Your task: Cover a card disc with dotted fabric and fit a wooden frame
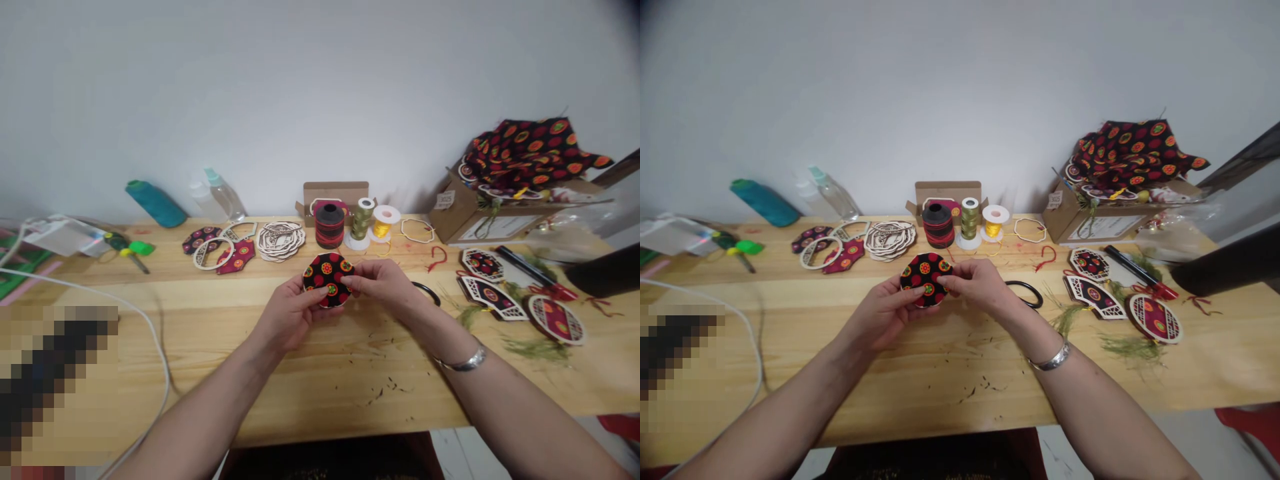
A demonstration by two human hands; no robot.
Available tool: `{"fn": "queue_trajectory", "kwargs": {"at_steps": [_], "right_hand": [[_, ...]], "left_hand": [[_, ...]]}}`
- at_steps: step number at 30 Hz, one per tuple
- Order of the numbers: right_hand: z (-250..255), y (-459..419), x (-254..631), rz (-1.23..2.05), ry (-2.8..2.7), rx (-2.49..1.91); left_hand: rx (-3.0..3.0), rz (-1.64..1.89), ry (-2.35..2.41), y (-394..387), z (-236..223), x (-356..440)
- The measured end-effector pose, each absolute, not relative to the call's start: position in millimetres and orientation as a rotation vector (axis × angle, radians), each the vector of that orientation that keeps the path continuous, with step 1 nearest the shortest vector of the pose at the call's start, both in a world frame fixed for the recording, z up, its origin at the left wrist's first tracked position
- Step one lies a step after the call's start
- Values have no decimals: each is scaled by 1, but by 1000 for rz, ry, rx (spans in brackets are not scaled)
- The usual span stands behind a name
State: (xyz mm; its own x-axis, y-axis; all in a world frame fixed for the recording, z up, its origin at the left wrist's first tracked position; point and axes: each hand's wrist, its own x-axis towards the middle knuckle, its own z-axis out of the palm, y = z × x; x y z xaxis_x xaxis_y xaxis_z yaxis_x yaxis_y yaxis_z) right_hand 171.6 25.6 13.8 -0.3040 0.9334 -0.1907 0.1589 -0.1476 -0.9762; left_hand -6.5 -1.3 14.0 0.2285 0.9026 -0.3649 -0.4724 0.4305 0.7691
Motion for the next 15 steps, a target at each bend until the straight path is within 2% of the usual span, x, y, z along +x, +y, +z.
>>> {"fn": "queue_trajectory", "kwargs": {"at_steps": [7, 15], "right_hand": [[13, 24, 176, 1456, -1454, -1268], [13, 23, 170, 1543, -1525, -1274]], "left_hand": [[571, 1035, 910, 0, 13, -8], [562, 1039, 922, 0, 12, -7]]}}
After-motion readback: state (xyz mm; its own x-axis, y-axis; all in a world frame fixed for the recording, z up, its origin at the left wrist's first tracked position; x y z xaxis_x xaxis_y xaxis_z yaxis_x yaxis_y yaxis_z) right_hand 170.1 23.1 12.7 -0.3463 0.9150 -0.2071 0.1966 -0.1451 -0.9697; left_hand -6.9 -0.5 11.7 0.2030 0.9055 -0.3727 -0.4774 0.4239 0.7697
